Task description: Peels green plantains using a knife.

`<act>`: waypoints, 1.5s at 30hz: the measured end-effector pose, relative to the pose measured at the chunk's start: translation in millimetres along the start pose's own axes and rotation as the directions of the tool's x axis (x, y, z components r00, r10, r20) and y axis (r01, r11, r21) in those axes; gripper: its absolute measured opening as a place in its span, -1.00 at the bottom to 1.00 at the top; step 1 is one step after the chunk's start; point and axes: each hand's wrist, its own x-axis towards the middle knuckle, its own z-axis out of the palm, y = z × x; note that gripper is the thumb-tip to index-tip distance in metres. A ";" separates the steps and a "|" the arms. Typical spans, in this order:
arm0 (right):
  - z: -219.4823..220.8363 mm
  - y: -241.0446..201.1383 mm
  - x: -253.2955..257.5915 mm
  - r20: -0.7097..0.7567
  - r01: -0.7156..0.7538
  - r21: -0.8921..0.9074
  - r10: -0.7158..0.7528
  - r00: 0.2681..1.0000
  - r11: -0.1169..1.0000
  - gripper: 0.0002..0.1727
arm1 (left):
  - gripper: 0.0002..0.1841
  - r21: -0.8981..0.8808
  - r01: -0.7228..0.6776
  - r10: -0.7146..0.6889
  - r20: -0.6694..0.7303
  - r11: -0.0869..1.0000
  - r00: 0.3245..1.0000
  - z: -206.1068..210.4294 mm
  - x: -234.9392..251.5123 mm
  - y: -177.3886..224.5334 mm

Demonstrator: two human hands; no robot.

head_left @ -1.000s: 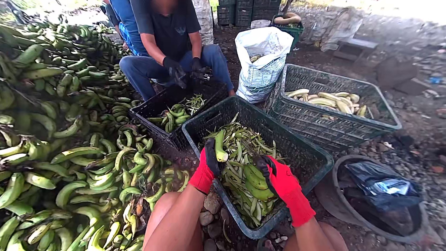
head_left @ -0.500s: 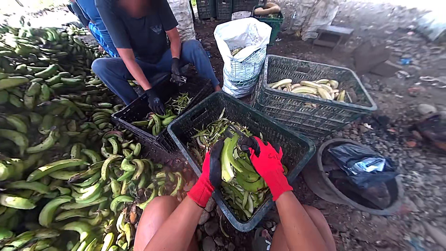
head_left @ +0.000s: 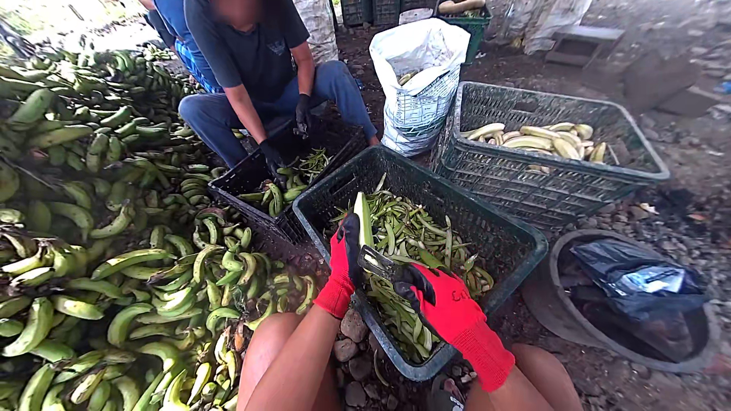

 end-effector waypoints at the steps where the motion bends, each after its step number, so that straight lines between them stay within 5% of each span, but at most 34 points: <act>1: -2.3 2.2 -0.1 -0.012 0.014 -0.039 -0.015 1.000 0.999 -0.37 | -0.56 0.010 -0.016 0.016 0.023 1.000 1.000 -0.4 -0.3 0.7; 4: -20.6 2.7 9.8 0.035 -0.063 -0.086 0.067 0.997 0.994 -0.40 | -0.55 -0.044 -0.015 0.025 0.242 0.999 0.970 -0.9 -11.6 6.5; 7: -28.4 16.0 29.6 -0.179 -0.193 -0.086 0.175 0.968 0.977 -0.47 | -0.60 -0.112 0.129 -0.063 0.465 0.985 0.883 3.5 -22.5 -0.2; 12: -44.1 40.1 50.3 -0.276 -0.370 0.136 0.394 0.877 0.919 -0.47 | -0.47 -0.040 0.223 -0.170 0.522 0.974 0.836 2.3 -30.1 0.8; 15: -37.3 36.3 43.4 -0.180 -0.313 0.292 0.373 0.910 0.904 -0.48 | -0.51 -0.132 0.261 -0.190 0.400 0.956 0.897 -2.0 -23.2 -2.1; 19: 0.3 4.9 26.6 0.015 -0.197 0.150 0.197 0.980 0.969 -0.38 | -0.55 -0.094 0.073 -0.071 0.024 0.993 0.997 4.4 -6.9 -6.9; 22: 14.9 -18.6 6.9 0.059 -0.185 -0.014 0.185 0.981 0.983 -0.41 | -0.51 0.080 -0.021 0.041 -0.247 0.997 0.968 2.3 -0.5 -5.3; 24: 15.4 -26.4 -0.3 0.047 -0.199 -0.083 0.203 0.978 0.977 -0.41 | -0.47 0.127 -0.053 0.089 -0.293 0.990 0.952 -0.9 0.8 -3.3; 26: 12.8 -26.7 1.7 0.029 -0.208 -0.111 0.212 0.977 0.972 -0.41 | -0.44 0.070 -0.090 0.102 -0.185 0.993 0.978 -2.9 -0.9 -2.2; 29: 1.3 -19.1 16.7 -0.040 -0.247 -0.106 0.244 0.969 0.963 -0.42 | -0.54 -0.131 0.052 -0.022 0.225 0.990 0.974 -4.3 -8.2 1.5; 32: -8.7 -1.2 35.6 -0.163 -0.296 -0.083 0.280 0.946 0.951 -0.43 | -0.66 -0.107 0.311 -0.204 0.552 0.944 0.808 -7.5 -10.9 6.7; 36: -21.3 18.5 52.0 -0.178 -0.374 0.032 0.373 0.911 0.927 -0.44 | -0.51 0.123 0.262 -0.267 0.722 0.957 0.638 -13.3 -9.1 3.4; 38: -25.5 22.7 51.3 -0.162 -0.399 0.073 0.405 0.900 0.914 -0.44 | -0.52 0.097 0.305 -0.287 0.678 0.947 0.676 -10.8 -10.0 3.4; 41: -12.9 19.5 42.5 -0.092 -0.364 0.097 0.372 0.924 0.927 -0.42 | -0.59 -0.144 0.337 -0.232 0.479 0.930 0.847 -5.8 -3.3 -8.2; 43: 4.3 4.1 31.4 -0.029 -0.297 0.068 0.299 0.954 0.953 -0.44 | -0.61 -0.209 0.179 -0.138 0.196 0.961 0.971 1.5 -2.2 -13.3; 45: 13.5 -18.9 15.7 -0.006 -0.267 -0.001 0.267 0.964 0.964 -0.44 | -0.54 -0.010 0.012 -0.013 -0.109 1.000 0.994 6.1 -1.9 -16.0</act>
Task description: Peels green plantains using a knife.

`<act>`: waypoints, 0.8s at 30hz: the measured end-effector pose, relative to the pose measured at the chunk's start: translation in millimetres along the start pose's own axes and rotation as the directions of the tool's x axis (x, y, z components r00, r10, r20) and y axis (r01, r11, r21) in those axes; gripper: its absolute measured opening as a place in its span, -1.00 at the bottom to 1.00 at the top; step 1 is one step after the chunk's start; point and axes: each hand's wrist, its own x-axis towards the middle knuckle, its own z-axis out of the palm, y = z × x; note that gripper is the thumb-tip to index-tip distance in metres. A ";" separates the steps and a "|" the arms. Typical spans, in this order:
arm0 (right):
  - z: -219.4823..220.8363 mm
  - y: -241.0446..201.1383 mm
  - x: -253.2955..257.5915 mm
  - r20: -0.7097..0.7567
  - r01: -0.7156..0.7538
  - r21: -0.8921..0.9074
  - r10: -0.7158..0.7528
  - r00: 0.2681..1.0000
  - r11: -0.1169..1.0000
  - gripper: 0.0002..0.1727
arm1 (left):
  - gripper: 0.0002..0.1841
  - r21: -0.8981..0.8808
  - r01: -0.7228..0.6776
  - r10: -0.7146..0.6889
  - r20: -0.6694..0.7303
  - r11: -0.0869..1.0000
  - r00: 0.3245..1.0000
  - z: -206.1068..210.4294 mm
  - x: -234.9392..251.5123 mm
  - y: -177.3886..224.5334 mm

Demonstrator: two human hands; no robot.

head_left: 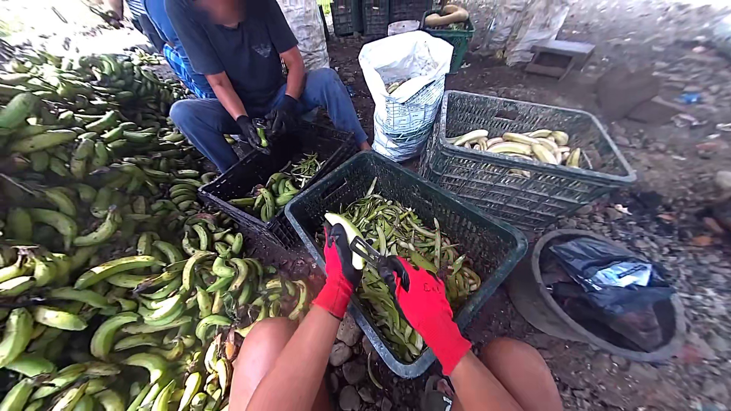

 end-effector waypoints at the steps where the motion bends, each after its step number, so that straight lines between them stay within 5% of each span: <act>1: 0.8 -6.8 -9.4 -0.010 -0.002 -0.045 0.002 1.000 0.999 -0.43 | -0.51 0.094 -0.022 0.032 -0.107 0.995 0.994 1.1 0.4 1.4; 3: -2.7 -11.6 -19.7 -0.030 -0.022 -0.136 0.018 0.999 0.990 -0.38 | -0.50 0.138 0.046 -0.010 -0.246 0.989 0.969 5.2 -0.4 9.4; 5: -10.3 -8.0 -12.8 -0.020 -0.059 -0.154 0.057 0.998 0.986 -0.39 | -0.55 0.085 0.089 -0.072 -0.190 0.992 0.979 8.9 -3.7 14.8; 7: -20.1 1.6 6.3 -0.051 -0.088 -0.118 0.082 0.995 0.989 -0.42 | -0.62 0.039 0.154 -0.159 0.168 0.987 0.973 2.8 -4.7 12.0; 9: -32.4 13.3 27.8 -0.065 -0.106 -0.081 0.101 0.993 0.991 -0.45 | -0.64 0.074 0.263 -0.251 0.615 0.962 0.747 -8.2 4.9 6.6; 10: -36.1 19.3 37.2 -0.060 -0.115 -0.068 0.111 0.992 0.991 -0.44 | -0.64 0.130 0.268 -0.277 0.715 0.955 0.641 -10.3 8.4 8.1; 12: -38.8 27.0 51.7 -0.031 -0.129 -0.047 0.128 0.991 0.990 -0.46 | -0.55 0.285 0.116 -0.300 0.774 0.952 0.557 -12.0 10.2 16.7; 14: -37.9 31.4 57.6 0.000 -0.128 -0.026 0.128 0.992 0.991 -0.46 | -0.51 0.325 0.042 -0.291 0.775 0.945 0.561 -12.5 10.1 17.4; 19: -46.9 36.5 55.3 -0.022 -0.251 0.033 0.251 0.968 0.968 -0.43 | -0.42 0.164 0.234 -0.263 0.829 0.958 0.493 -18.7 16.1 23.8; 21: -49.6 37.0 50.1 -0.077 -0.261 0.065 0.266 0.961 0.963 -0.43 | -0.40 0.057 0.343 -0.247 0.804 0.937 0.541 -17.6 18.3 22.0; 24: -32.6 18.5 33.0 -0.112 -0.128 0.034 0.131 0.985 0.991 -0.42 | -0.59 -0.236 0.303 -0.142 0.523 0.923 0.841 -1.6 16.2 11.1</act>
